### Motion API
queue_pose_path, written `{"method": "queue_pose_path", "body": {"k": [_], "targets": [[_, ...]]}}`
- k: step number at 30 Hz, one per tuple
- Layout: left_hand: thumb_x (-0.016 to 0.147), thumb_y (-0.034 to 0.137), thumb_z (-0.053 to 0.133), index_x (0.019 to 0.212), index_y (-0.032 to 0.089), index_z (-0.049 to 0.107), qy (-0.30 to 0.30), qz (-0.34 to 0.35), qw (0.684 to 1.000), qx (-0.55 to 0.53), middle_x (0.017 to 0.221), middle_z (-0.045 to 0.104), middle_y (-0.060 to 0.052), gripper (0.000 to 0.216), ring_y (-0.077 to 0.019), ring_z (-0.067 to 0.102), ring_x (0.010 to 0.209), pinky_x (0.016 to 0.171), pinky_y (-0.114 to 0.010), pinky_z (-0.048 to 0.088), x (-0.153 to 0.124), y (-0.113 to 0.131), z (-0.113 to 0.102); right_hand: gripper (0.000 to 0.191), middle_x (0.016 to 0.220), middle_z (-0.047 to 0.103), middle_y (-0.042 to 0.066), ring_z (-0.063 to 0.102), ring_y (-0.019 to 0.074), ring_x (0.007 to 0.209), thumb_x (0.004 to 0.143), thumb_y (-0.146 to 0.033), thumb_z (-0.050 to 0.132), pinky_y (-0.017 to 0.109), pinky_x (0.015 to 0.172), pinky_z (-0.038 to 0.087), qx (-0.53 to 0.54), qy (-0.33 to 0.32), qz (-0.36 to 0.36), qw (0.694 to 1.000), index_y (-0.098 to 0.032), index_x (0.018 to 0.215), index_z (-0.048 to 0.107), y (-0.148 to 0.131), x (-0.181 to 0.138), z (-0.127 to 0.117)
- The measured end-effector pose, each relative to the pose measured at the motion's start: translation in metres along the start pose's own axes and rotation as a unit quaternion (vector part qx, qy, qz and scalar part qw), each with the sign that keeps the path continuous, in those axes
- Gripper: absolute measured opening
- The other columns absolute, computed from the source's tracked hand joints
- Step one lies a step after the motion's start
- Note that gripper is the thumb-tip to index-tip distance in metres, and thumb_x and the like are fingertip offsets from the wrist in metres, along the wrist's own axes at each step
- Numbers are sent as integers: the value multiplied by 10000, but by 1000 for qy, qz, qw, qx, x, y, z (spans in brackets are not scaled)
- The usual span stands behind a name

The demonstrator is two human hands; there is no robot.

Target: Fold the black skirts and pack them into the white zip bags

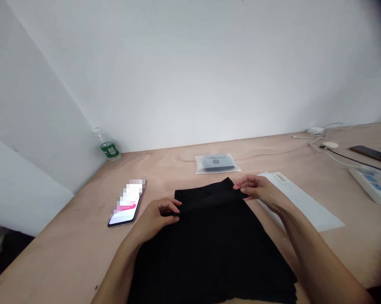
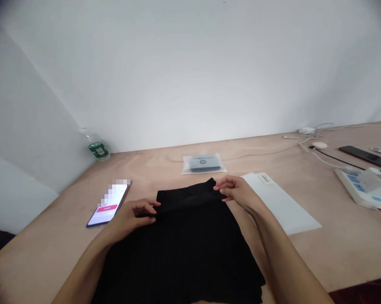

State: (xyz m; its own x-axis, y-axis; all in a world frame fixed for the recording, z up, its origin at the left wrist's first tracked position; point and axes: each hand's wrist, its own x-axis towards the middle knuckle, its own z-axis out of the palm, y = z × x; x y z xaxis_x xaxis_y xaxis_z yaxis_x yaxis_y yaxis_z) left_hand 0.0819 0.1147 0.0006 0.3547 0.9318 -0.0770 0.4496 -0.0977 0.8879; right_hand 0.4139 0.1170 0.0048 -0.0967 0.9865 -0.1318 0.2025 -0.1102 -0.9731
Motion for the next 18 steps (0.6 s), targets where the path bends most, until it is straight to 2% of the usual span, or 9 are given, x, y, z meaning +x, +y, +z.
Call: {"method": "queue_pose_path", "body": {"k": [4, 8, 10, 15, 18], "targets": [[639, 224, 675, 684, 213, 654, -16, -4, 1000, 21, 1072, 628, -32, 50, -217, 582, 995, 871, -358, 425, -3, 4, -4, 293, 1120, 602, 53, 609, 193, 855, 608, -141, 608, 312, 642, 533, -12, -11, 3, 1000, -221, 890, 604, 1, -2, -2], [608, 206, 688, 684, 217, 684, -51, -4, 997, 50, 1008, 640, -31, 77, -209, 595, 932, 811, -330, 435, -5, 8, -4, 387, 906, 656, 18, 626, 182, 770, 561, -79, 568, 297, 643, 513, -73, -39, -10, 996, -231, 915, 604, 11, 1, -3], [605, 191, 678, 684, 222, 693, -63, -2, 996, 63, 992, 637, -27, 86, -200, 595, 914, 791, -317, 432, -6, 10, -4, 354, 818, 653, 8, 623, 178, 724, 550, -75, 575, 296, 635, 502, -97, -24, -13, 995, -225, 869, 611, 16, 4, -3], [606, 201, 657, 685, 235, 698, -86, 1, 993, 82, 1022, 617, -21, 95, -191, 584, 925, 786, -300, 440, -9, 10, -4, 161, 878, 663, 21, 616, 172, 807, 666, -185, 562, 293, 725, 473, -147, 23, -53, 987, -219, 818, 600, 19, 9, -1], [627, 234, 646, 713, 255, 701, -100, 7, 991, 92, 1036, 606, -18, 104, -194, 580, 934, 787, -305, 451, -13, 9, -5, 196, 860, 659, 10, 601, 156, 726, 646, -152, 548, 282, 666, 460, -193, 39, -71, 978, -224, 821, 601, 19, 8, 4]]}}
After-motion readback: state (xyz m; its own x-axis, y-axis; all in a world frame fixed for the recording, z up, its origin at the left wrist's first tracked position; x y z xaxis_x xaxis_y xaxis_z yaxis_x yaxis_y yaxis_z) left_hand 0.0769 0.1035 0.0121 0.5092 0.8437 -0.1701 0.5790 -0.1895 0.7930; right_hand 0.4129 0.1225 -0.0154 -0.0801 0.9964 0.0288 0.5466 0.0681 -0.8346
